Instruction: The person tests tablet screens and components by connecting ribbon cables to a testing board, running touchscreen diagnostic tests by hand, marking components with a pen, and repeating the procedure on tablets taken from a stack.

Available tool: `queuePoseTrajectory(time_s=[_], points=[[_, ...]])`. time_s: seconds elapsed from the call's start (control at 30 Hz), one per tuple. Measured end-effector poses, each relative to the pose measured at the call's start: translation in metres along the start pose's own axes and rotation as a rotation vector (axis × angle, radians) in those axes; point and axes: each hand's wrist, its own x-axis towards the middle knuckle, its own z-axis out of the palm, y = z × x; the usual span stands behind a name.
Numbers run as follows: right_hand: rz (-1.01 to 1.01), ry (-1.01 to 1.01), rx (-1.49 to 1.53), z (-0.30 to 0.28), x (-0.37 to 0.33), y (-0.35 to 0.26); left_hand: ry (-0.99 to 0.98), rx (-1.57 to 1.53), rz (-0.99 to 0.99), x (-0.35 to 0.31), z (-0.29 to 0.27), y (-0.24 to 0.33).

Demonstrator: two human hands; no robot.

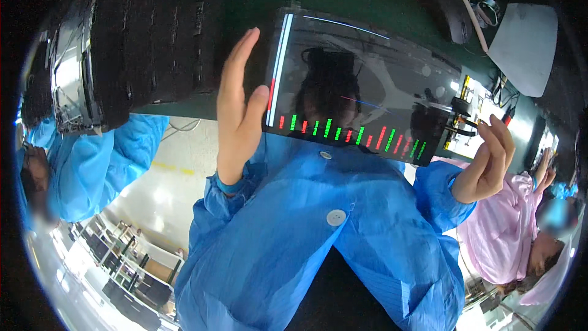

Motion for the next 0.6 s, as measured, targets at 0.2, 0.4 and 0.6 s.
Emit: queuePoseTrajectory(time_s=[0.2,0.4,0.6], points=[[-0.018,-0.091,0.054,0.017,-0.002,-0.015,-0.149,-0.017,0.027,-0.011,0.010,0.008],[-0.027,-0.098,0.079,0.021,-0.005,-0.016,-0.204,-0.037,0.076,-0.009,0.006,0.005],[-0.028,-0.109,0.088,0.023,-0.007,-0.019,-0.217,-0.282,-0.001,-0.010,0.003,-0.003]])
